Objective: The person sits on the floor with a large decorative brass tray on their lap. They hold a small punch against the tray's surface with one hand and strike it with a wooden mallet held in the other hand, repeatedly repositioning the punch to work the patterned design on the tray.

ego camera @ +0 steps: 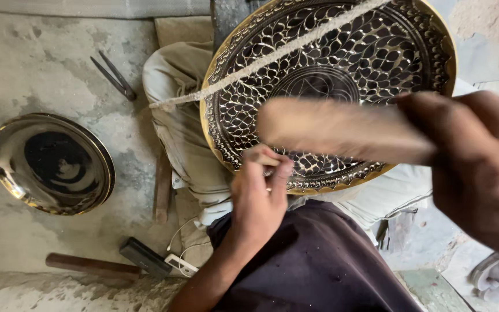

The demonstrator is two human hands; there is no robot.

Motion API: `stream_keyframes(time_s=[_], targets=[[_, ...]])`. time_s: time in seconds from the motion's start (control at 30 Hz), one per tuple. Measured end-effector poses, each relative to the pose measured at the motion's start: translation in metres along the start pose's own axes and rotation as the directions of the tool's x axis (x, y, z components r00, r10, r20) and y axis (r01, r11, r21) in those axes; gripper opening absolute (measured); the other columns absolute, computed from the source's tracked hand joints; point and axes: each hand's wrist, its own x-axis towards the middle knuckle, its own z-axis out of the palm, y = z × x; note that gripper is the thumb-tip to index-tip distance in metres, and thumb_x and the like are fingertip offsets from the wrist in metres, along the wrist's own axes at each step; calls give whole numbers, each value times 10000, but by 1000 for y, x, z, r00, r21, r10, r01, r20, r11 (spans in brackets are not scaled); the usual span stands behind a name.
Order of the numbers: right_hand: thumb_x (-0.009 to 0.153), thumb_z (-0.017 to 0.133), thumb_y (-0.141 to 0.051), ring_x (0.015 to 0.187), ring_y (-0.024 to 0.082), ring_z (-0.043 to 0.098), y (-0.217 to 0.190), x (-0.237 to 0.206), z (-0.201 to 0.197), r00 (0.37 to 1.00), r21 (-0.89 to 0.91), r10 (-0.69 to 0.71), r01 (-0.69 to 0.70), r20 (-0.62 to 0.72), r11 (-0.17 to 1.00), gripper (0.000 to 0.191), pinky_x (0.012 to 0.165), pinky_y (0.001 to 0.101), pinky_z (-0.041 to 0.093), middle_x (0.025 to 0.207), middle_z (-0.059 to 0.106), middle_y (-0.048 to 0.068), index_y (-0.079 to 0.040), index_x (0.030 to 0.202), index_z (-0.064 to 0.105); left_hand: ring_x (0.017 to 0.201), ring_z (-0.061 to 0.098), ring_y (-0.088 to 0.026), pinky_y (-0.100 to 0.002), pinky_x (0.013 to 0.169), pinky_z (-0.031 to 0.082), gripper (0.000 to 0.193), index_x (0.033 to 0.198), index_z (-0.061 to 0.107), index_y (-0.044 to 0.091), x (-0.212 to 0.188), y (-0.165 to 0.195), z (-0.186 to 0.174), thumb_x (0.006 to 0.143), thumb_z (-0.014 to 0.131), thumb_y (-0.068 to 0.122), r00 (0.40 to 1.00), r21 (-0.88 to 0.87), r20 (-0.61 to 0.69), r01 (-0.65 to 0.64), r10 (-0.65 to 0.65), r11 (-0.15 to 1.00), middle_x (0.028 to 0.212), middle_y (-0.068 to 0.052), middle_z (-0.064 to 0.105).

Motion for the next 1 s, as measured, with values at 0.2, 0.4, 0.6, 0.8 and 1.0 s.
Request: stream_keyframes(time_s=[0.2,0.4,0.6,0.8,1.0], targets=[[776,646,178,844,319,683,11,-6,8,999,8,1,-1,-40,1000,615,762,407,564,1023,684,231,16,1369,633,922,767,-198,-294,749,658,271,1258,534,-15,3,13,-3,1062,636,142,998,-6,-25,-49,49,999,1034,-97,701],[774,725,130,774,306,637,22,-3,18,974,-208,-221,207,-43,956,650,664,388,526,967,648,233,6,1404,626,837,725,-227,-353,728,586,221,1169,564,-3,8,5,1,1033,683,123,993,97,22,-118,116,988,959,-91,680],[850,613,184,924,323,644,4,8,8,988,83,-102,112,-119,990,634,815,404,548,1091,632,223,-52,1438,601,842,711,-260,-379,725,563,201,1053,539,8,7,3,1,1029,697,130,989,152,3,-144,146,978,948,-101,666],[826,683,87,823,290,656,-5,22,7,978,-88,-186,177,-99,980,498,759,391,558,993,691,165,-28,1310,657,799,722,-252,-361,685,584,217,1098,547,-19,6,1,3,1016,692,119,991,139,9,-135,135,981,913,-119,669],[762,715,89,815,287,645,-4,9,8,991,-92,-132,129,-26,987,558,744,389,549,989,689,166,-15,1307,666,827,728,-294,-387,705,589,279,1211,549,-45,5,2,2,1028,684,117,985,155,-2,-171,173,973,943,-151,684]])
